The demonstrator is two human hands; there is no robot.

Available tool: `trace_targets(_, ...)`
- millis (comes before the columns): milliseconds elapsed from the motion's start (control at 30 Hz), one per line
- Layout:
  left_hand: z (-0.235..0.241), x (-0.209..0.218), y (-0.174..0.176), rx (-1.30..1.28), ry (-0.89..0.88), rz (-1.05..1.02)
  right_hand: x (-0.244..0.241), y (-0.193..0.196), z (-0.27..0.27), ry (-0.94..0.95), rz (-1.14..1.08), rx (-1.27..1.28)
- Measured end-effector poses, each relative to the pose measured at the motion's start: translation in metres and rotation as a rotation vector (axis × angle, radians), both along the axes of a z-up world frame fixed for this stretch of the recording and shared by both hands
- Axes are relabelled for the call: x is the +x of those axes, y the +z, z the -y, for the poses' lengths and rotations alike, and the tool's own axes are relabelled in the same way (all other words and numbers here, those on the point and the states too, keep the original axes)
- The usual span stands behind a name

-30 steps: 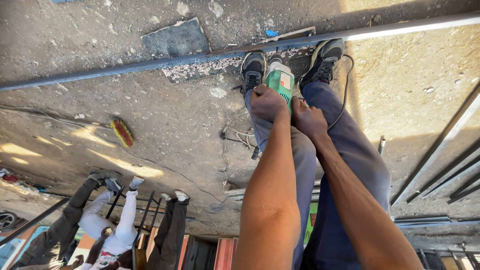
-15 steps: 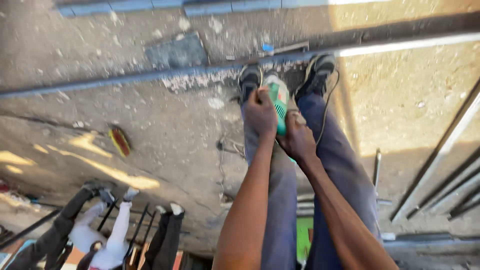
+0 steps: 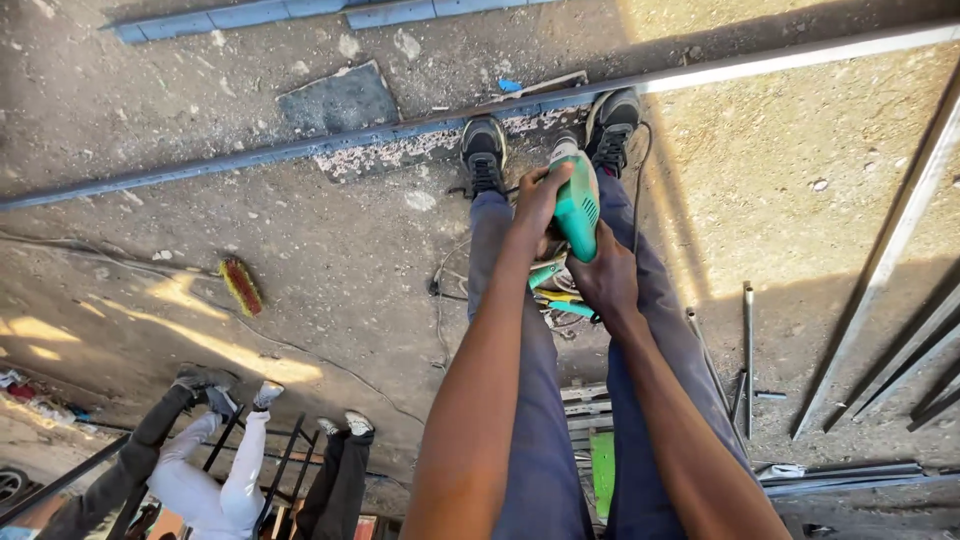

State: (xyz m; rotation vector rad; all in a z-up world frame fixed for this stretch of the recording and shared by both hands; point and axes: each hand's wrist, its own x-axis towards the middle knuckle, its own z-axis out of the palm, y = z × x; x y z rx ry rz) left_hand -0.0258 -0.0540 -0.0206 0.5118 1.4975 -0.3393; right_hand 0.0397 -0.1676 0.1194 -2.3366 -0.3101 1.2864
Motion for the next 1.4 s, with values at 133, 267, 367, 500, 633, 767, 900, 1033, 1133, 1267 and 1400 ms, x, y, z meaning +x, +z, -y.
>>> trace_targets(133, -0.018, 0.046, 0.060, 0.023, -0.028, -0.058, -0.001, -0.002, 0.013, 0.053, 0.005, -0.019)
trace_targets(267, -0.009, 0.039, 0.050, -0.189, 0.062, -0.042, -0.003, -0.001, 0.023, 0.069, 0.009, -0.036)
trace_targets(367, -0.005, 0.023, 0.061, -0.282, 0.072, -0.067, -0.005, 0.025, 0.030, 0.107, -0.059, -0.015)
trace_targets(500, -0.047, 0.013, 0.075, -0.266, 0.033, 0.007, -0.003, 0.026, 0.000, 0.141, -0.154, 0.097)
trace_targets(633, -0.053, -0.009, 0.060, -0.159, 0.114, -0.008, -0.001, 0.042, -0.029, 0.151, -0.203, 0.118)
trace_targets(767, -0.074, -0.016, 0.081, -0.082, 0.183, -0.007, -0.006, 0.041, -0.047, 0.209, -0.182, 0.104)
trace_targets(900, -0.082, -0.022, 0.093, -0.161, 0.199, -0.022, -0.009, 0.052, -0.051, 0.228, -0.167, 0.022)
trace_targets(1033, -0.051, -0.026, 0.096, -0.232, 0.190, -0.025, -0.020, 0.060, -0.032, 0.254, -0.156, -0.010)
trace_targets(1133, -0.035, -0.023, 0.093, -0.221, 0.230, -0.057, -0.017, 0.050, -0.013, 0.296, -0.184, -0.052)
trace_targets(1267, 0.006, -0.022, 0.069, -0.233, 0.291, -0.069, -0.005, 0.029, 0.023, 0.394, -0.239, -0.274)
trace_targets(1400, 0.031, -0.002, 0.081, -0.249, 0.284, -0.121, 0.016, 0.035, 0.043, 0.365, -0.239, -0.214)
